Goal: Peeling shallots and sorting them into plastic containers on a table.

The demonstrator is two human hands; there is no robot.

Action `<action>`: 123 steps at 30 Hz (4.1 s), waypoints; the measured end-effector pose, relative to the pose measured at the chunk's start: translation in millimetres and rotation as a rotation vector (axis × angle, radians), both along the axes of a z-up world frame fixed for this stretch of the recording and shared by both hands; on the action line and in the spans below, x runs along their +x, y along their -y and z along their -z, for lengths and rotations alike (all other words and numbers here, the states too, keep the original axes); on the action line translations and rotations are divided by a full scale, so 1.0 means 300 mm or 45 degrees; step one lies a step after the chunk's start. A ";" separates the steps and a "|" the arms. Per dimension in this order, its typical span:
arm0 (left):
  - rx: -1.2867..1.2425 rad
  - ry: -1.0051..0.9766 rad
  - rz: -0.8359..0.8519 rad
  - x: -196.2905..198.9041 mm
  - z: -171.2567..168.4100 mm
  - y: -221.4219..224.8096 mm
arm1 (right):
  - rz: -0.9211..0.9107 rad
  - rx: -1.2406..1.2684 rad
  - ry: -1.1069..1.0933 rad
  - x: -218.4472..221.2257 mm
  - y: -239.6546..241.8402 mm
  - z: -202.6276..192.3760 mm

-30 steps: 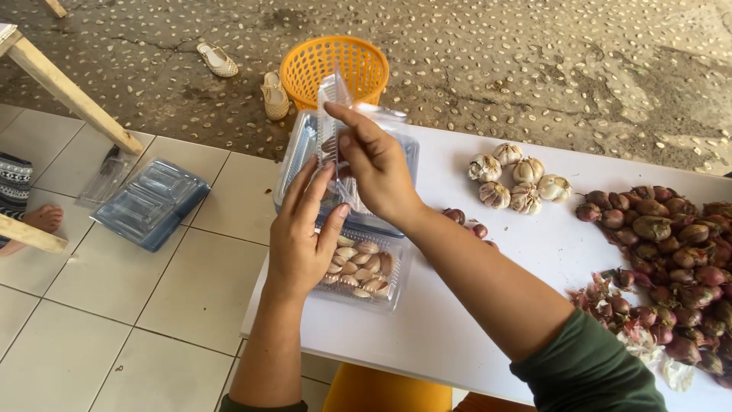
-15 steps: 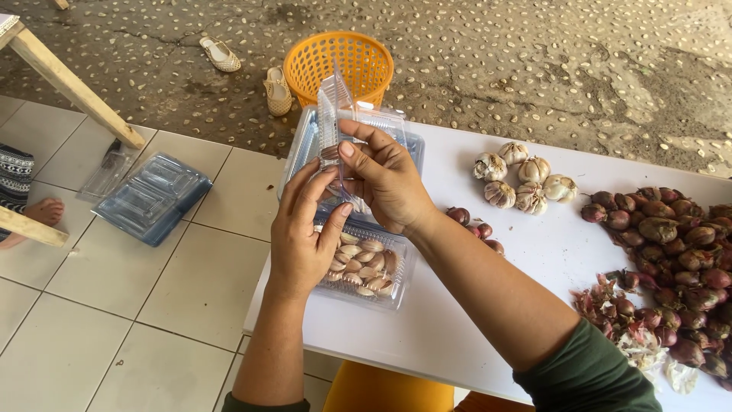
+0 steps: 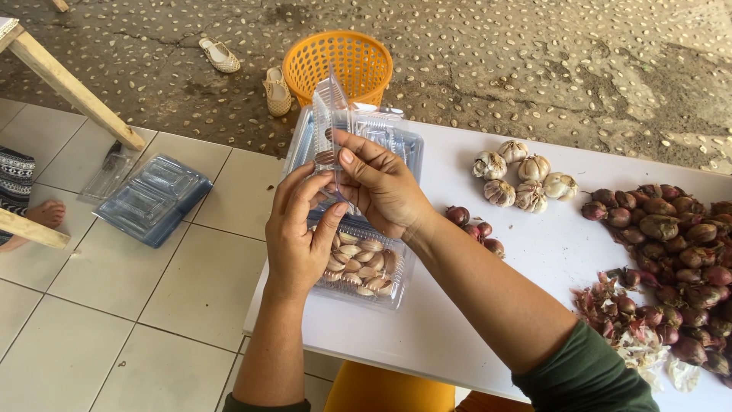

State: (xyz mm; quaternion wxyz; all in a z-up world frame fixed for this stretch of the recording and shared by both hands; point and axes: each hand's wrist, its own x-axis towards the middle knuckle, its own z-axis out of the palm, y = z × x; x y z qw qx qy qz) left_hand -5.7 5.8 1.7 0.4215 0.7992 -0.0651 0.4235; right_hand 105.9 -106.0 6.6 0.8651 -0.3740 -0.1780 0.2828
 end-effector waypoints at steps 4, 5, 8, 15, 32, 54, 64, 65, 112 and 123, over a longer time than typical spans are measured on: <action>0.001 -0.020 -0.008 -0.004 -0.001 0.004 | -0.003 0.002 0.012 0.009 -0.009 0.034; 0.008 -0.025 -0.018 -0.006 -0.004 0.006 | 0.001 0.013 -0.003 0.012 -0.011 0.048; 0.025 -0.039 -0.046 -0.004 -0.008 0.008 | 0.008 0.028 -0.005 -0.013 -0.003 0.015; -0.022 0.009 -0.037 0.002 0.007 -0.002 | -0.158 0.131 0.273 -0.039 0.049 -0.017; -0.219 -0.011 0.095 0.007 0.015 -0.017 | -0.028 0.107 0.511 -0.012 0.031 0.079; -0.169 -0.005 0.035 0.020 0.007 -0.006 | 0.181 -0.051 0.696 -0.040 0.003 0.104; -0.155 -0.055 -0.040 0.020 0.032 -0.026 | 0.359 -0.337 1.219 -0.055 0.014 0.028; -0.179 -0.065 -0.054 0.024 0.041 -0.027 | 0.366 -0.326 1.224 -0.054 0.014 0.029; -0.623 -0.592 0.768 0.023 -0.178 0.514 | 0.908 -0.347 1.413 -0.034 0.923 -0.190; -2.138 -0.670 1.629 0.075 -0.015 0.564 | 0.125 -0.517 1.188 -0.050 1.260 -0.165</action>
